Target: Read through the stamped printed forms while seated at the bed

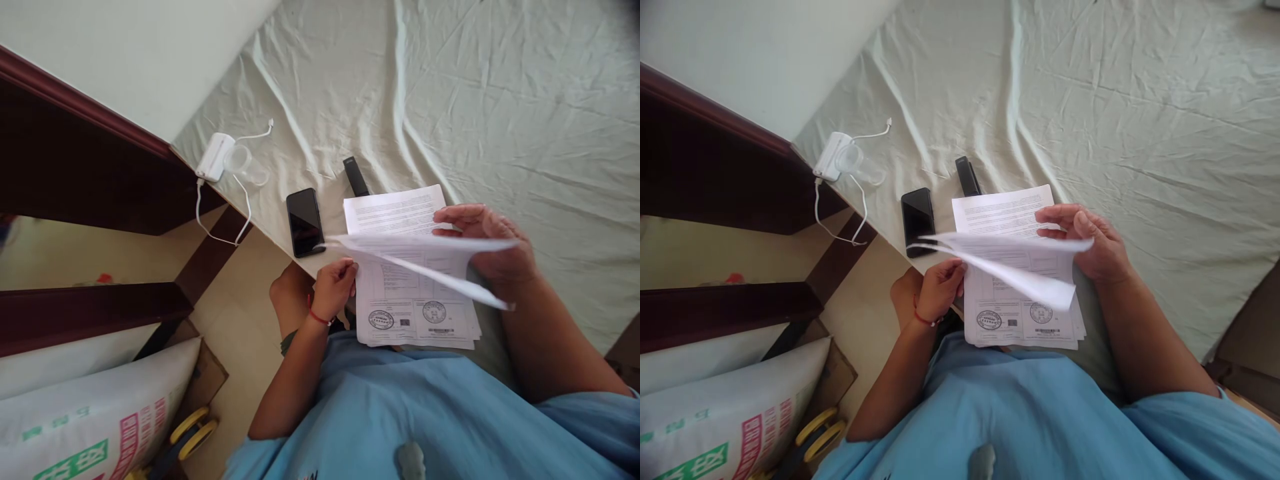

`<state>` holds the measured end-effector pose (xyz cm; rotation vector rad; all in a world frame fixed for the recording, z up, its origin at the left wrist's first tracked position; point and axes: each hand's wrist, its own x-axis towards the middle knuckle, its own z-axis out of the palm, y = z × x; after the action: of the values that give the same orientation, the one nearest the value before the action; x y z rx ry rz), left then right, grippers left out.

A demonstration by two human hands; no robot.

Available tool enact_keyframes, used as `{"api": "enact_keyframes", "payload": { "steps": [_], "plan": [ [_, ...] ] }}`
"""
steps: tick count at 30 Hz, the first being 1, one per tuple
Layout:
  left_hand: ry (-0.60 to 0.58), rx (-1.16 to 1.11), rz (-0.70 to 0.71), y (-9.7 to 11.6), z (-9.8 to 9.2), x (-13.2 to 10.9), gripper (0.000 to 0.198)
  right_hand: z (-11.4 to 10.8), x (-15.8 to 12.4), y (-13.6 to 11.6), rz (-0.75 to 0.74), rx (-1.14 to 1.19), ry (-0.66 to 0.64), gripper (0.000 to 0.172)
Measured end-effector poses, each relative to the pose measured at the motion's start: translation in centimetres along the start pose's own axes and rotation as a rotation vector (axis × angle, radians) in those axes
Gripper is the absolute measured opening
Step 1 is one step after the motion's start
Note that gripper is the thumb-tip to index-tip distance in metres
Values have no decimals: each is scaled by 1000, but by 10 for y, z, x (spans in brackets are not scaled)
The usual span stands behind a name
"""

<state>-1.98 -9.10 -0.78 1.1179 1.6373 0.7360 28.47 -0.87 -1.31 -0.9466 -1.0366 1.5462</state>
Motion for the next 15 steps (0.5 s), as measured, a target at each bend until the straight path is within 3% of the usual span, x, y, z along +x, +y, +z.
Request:
{"api": "enact_keyframes", "payload": {
  "steps": [6, 12, 15],
  "plan": [
    [-10, -102, 27, -2, 6, 2, 35, 4, 4, 8, -93, 49, 132, 42],
    [1, -69, 57, -6, 3, 2, 36, -2, 6, 13, -246, -611, 265, 24],
    [-2, -69, 58, -5, 4, 2, 36, -2, 5, 12, -319, -794, 272, 20]
  ]
}}
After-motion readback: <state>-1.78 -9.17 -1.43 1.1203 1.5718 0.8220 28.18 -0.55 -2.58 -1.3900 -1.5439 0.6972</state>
